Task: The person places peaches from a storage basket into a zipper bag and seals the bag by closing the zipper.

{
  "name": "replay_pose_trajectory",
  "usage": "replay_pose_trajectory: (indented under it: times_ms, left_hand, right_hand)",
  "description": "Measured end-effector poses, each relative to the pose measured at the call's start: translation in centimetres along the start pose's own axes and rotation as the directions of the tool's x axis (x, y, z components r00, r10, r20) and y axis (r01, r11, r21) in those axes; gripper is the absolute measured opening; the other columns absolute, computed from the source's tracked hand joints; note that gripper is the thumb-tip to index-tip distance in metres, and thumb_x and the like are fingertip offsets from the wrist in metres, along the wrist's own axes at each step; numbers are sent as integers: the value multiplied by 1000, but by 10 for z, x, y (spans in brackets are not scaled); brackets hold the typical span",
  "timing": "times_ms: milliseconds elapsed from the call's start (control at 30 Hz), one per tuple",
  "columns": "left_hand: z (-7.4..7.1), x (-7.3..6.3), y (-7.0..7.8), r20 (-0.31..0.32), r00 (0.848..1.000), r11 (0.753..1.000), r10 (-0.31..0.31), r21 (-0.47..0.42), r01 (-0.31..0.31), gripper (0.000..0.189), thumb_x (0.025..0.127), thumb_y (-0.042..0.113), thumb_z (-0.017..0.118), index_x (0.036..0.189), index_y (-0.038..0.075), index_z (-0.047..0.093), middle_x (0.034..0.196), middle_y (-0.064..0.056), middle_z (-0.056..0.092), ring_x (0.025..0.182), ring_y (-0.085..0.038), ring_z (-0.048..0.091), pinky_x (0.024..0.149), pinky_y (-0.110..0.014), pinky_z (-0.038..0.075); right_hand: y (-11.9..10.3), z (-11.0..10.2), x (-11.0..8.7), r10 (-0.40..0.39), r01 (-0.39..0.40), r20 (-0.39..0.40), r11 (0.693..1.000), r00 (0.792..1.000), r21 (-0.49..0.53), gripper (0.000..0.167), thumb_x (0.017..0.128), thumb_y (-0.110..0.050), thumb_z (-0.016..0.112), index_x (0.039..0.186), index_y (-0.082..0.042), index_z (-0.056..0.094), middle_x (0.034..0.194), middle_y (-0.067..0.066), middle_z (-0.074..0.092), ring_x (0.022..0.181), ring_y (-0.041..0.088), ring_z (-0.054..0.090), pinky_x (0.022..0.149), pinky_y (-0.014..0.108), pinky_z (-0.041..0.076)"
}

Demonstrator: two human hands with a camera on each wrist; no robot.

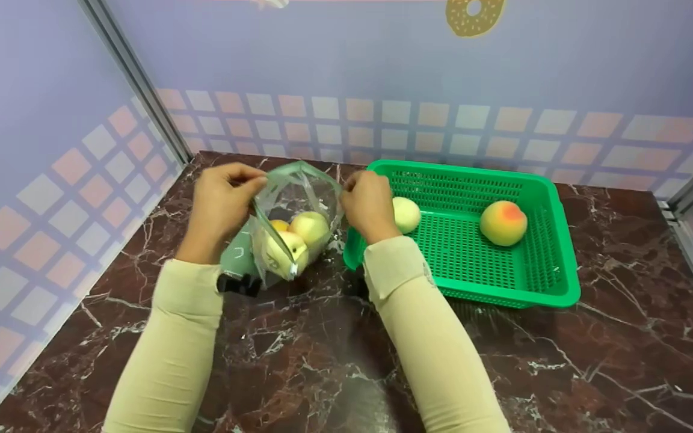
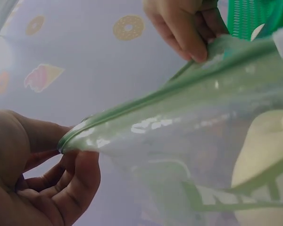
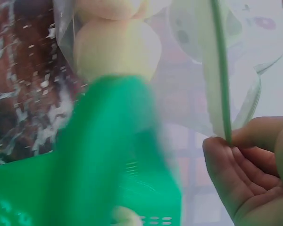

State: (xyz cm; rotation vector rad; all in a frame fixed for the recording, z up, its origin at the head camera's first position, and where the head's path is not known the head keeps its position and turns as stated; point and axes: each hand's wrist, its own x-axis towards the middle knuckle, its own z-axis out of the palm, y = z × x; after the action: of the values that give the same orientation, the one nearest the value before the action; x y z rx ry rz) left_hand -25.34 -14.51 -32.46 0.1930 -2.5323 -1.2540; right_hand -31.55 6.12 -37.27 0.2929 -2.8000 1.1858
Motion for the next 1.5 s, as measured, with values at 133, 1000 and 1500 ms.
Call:
replay_pose_trajectory:
  times_ms: [133, 1000, 1500]
  left_hand:
    - [-16, 9, 7, -24, 999, 999, -33, -1, 33, 13, 89, 21, 69, 99, 14, 74, 90, -1, 70, 72, -14, 61, 61, -24, 53]
    - [-77, 25, 65, -196, 975, 993, 100, 83, -85, 16, 93, 22, 64, 102, 15, 75, 95, -2, 72, 56, -8, 62, 56, -20, 51]
    - [-49, 15, 71, -129, 977, 983, 169, 93, -158, 14, 92, 18, 66, 98, 11, 76, 92, -4, 73, 62, -9, 60, 57, -19, 49]
  right_hand:
    - [-12, -8, 3, -7, 9, -37, 999, 999, 45, 21, 92, -11, 56, 104, -8, 73, 95, 9, 71, 72, 21, 67, 59, 30, 50]
    - [-47, -33, 5, 19, 13, -129, 970, 992, 242, 21, 93, -12, 59, 109, -14, 72, 97, 3, 70, 82, 16, 65, 66, 25, 52]
    - [-15, -35, -1, 68, -38, -113, 970, 991, 242, 20, 94, -15, 60, 109, -13, 72, 100, 5, 69, 78, 17, 66, 69, 28, 54]
